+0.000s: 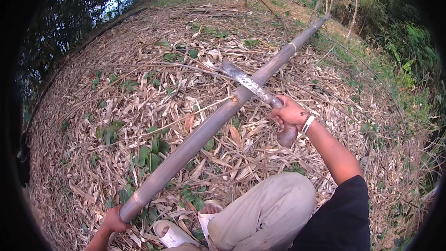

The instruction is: The person sits on the ground in a bamboo grove and uses a machete to sharpen a long bamboo pole. They hold the pole with their left hand and repeatedly scrape the blade along the bamboo surface to smooth and shape it.

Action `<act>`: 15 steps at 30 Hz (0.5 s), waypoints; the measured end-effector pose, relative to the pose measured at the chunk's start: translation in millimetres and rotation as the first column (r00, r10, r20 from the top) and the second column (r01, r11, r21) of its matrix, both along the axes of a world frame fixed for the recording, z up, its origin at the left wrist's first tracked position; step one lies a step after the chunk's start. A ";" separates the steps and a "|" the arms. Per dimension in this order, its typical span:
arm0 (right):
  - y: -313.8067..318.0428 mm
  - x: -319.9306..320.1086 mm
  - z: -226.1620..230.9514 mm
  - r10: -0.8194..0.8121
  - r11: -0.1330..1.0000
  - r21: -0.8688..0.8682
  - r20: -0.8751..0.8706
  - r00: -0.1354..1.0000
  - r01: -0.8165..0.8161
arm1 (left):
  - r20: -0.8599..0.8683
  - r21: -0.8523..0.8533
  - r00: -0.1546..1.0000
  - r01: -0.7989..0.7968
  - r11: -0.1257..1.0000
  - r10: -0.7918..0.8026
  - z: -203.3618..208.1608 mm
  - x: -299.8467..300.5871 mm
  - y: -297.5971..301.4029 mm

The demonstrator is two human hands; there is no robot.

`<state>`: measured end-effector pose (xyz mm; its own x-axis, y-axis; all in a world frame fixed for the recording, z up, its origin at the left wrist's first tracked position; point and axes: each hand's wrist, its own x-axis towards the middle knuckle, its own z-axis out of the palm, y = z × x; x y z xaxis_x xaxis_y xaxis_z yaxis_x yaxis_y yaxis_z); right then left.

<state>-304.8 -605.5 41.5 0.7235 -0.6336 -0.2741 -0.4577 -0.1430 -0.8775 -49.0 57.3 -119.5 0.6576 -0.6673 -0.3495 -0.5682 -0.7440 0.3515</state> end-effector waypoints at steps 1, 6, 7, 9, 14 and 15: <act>-5.5 -2.1 5.1 -0.121 0.993 0.004 0.096 0.988 0.121 | -0.007 0.007 1.000 -0.003 1.000 0.003 0.9 -1.3 -3.5; -25.8 15.9 -12.5 -0.340 0.910 -0.086 0.407 0.848 0.406 | -0.046 -0.008 0.999 -0.012 1.000 0.012 5.5 -1.6 -12.6; -12.0 22.1 -24.9 -0.275 0.934 -0.120 0.364 0.890 0.337 | -0.043 0.005 0.999 -0.016 1.000 0.016 8.1 -1.5 -9.3; 16.5 18.4 -29.5 0.187 0.967 -0.163 -0.082 0.979 -0.198 | -0.040 0.022 0.999 -0.017 1.000 0.018 9.8 -2.5 -9.9; 48.2 36.6 -2.9 0.220 0.975 -0.031 -0.022 0.975 -0.221 | -0.055 0.021 0.998 0.005 1.000 -0.004 12.7 -0.1 -11.4; 41.7 40.6 0.3 0.143 0.989 -0.055 0.055 0.988 -0.140 | -0.048 0.023 0.999 0.015 1.000 -0.014 11.0 0.4 -9.9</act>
<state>-264.2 -563.8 41.7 0.8207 -0.5356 -0.1989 -0.3779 -0.2477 -0.8921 -48.6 47.5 -108.5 0.6298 -0.6680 -0.3964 -0.5620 -0.7441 0.3611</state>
